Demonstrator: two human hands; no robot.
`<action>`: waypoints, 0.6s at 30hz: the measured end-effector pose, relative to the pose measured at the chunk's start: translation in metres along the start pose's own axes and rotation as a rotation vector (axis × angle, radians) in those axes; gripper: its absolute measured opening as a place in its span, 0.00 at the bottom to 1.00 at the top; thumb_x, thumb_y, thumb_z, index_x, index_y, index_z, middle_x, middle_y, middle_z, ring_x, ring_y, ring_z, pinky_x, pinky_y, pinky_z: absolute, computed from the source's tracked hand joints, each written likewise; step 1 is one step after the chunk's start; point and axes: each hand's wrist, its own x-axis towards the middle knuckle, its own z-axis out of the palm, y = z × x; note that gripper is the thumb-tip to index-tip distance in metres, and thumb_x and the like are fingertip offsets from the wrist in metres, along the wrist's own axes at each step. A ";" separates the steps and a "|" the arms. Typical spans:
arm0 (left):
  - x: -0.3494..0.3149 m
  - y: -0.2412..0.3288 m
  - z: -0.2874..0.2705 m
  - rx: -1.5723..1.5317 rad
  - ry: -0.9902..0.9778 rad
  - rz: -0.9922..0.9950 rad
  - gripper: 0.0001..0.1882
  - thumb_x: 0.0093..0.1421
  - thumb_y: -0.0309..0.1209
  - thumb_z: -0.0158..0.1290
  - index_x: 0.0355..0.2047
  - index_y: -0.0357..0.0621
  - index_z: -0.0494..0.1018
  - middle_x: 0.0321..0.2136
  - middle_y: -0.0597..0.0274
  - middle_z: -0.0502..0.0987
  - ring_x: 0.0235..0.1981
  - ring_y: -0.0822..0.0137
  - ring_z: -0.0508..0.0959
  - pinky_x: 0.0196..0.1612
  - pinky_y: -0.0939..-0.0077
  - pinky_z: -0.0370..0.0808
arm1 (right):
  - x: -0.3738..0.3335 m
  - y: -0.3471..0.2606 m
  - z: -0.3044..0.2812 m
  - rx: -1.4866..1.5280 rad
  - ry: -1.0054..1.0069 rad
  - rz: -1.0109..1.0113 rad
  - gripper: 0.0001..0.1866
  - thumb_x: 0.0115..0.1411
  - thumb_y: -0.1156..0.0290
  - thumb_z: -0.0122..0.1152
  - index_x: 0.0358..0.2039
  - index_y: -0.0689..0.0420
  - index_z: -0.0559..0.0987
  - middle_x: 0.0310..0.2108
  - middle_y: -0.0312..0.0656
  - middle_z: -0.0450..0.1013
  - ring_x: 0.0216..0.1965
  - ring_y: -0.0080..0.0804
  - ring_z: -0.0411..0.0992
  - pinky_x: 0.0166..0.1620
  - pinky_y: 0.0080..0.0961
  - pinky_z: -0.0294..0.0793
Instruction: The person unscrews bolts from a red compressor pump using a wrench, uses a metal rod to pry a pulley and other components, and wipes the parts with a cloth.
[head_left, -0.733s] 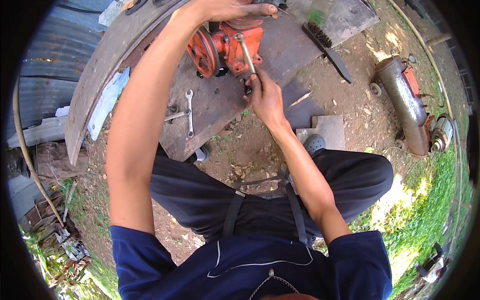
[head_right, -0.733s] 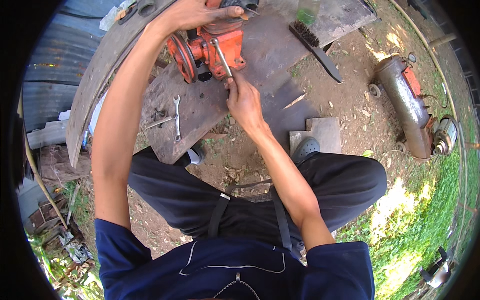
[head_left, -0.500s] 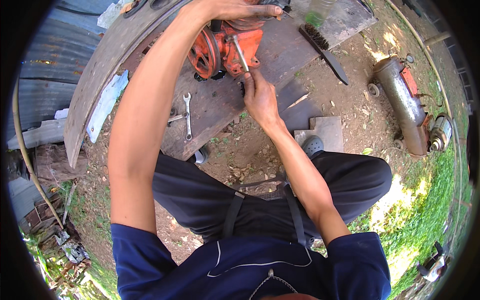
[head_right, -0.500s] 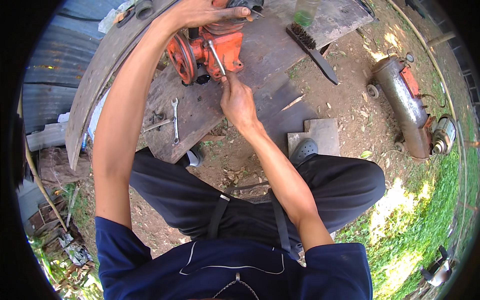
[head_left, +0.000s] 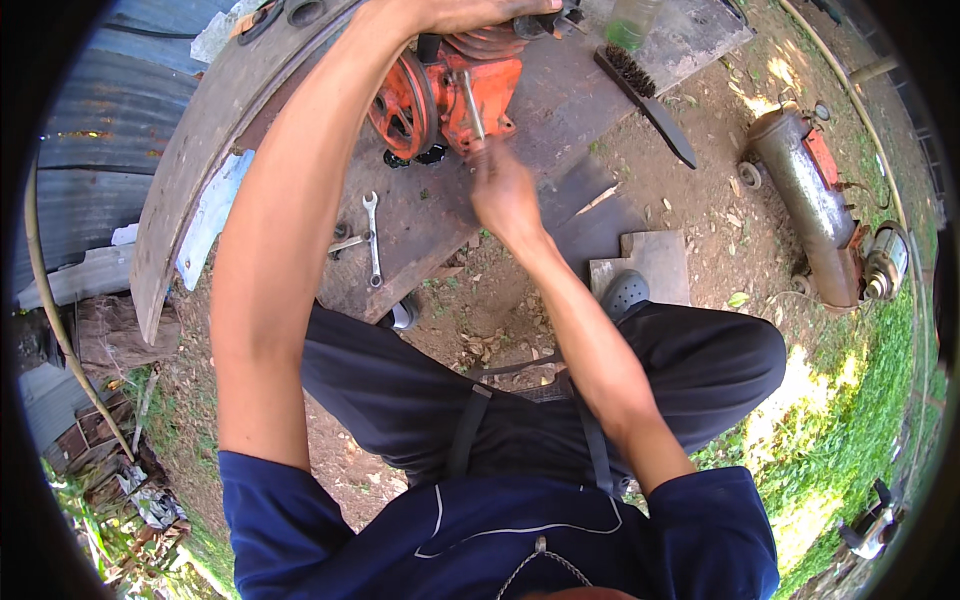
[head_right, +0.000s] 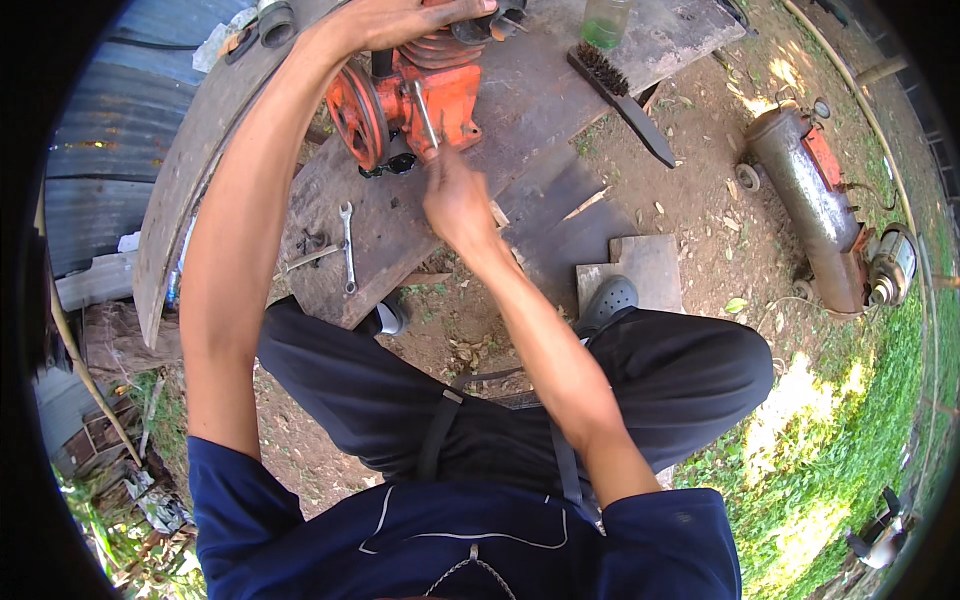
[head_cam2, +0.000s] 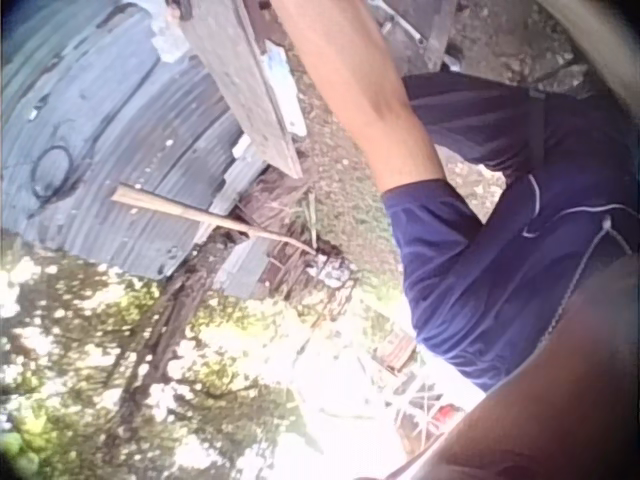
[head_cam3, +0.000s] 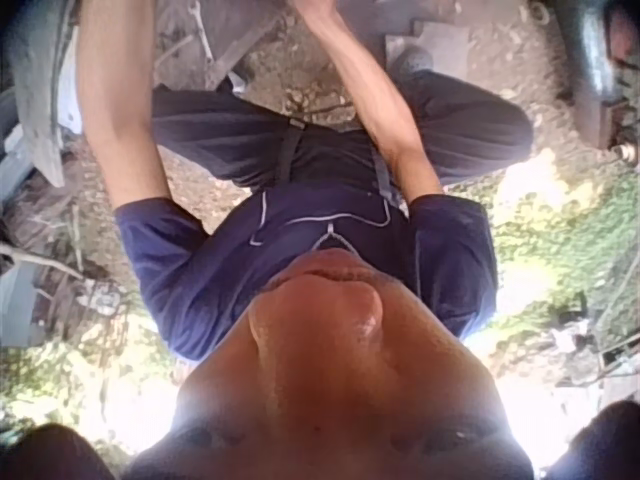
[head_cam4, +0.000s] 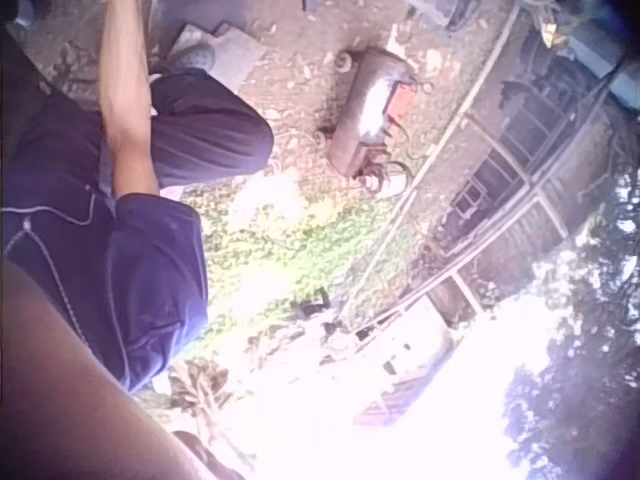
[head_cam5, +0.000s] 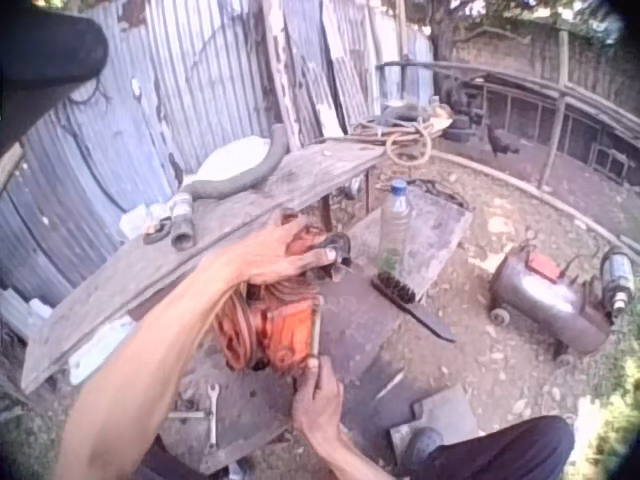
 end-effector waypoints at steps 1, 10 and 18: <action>0.001 0.002 -0.001 -0.037 -0.011 0.013 0.57 0.54 0.72 0.49 0.67 0.36 0.56 0.61 0.33 0.64 0.65 0.42 0.63 0.66 0.57 0.61 | 0.004 0.006 0.004 -0.169 -0.102 -0.068 0.19 0.73 0.58 0.43 0.34 0.61 0.71 0.15 0.41 0.67 0.17 0.29 0.67 0.24 0.31 0.65; -0.002 0.002 -0.004 0.082 0.050 0.011 0.57 0.53 0.72 0.49 0.69 0.38 0.53 0.62 0.33 0.63 0.66 0.43 0.61 0.68 0.59 0.57 | 0.012 0.000 0.002 -0.118 -0.160 -0.111 0.25 0.73 0.50 0.41 0.26 0.57 0.69 0.15 0.35 0.63 0.13 0.24 0.62 0.17 0.26 0.63; -0.018 0.004 -0.007 -0.036 0.008 -0.002 0.60 0.52 0.73 0.50 0.68 0.34 0.52 0.65 0.28 0.56 0.68 0.40 0.57 0.69 0.58 0.55 | -0.001 -0.008 0.003 -0.209 -0.344 0.069 0.23 0.73 0.57 0.42 0.36 0.66 0.75 0.21 0.58 0.73 0.26 0.59 0.74 0.32 0.48 0.70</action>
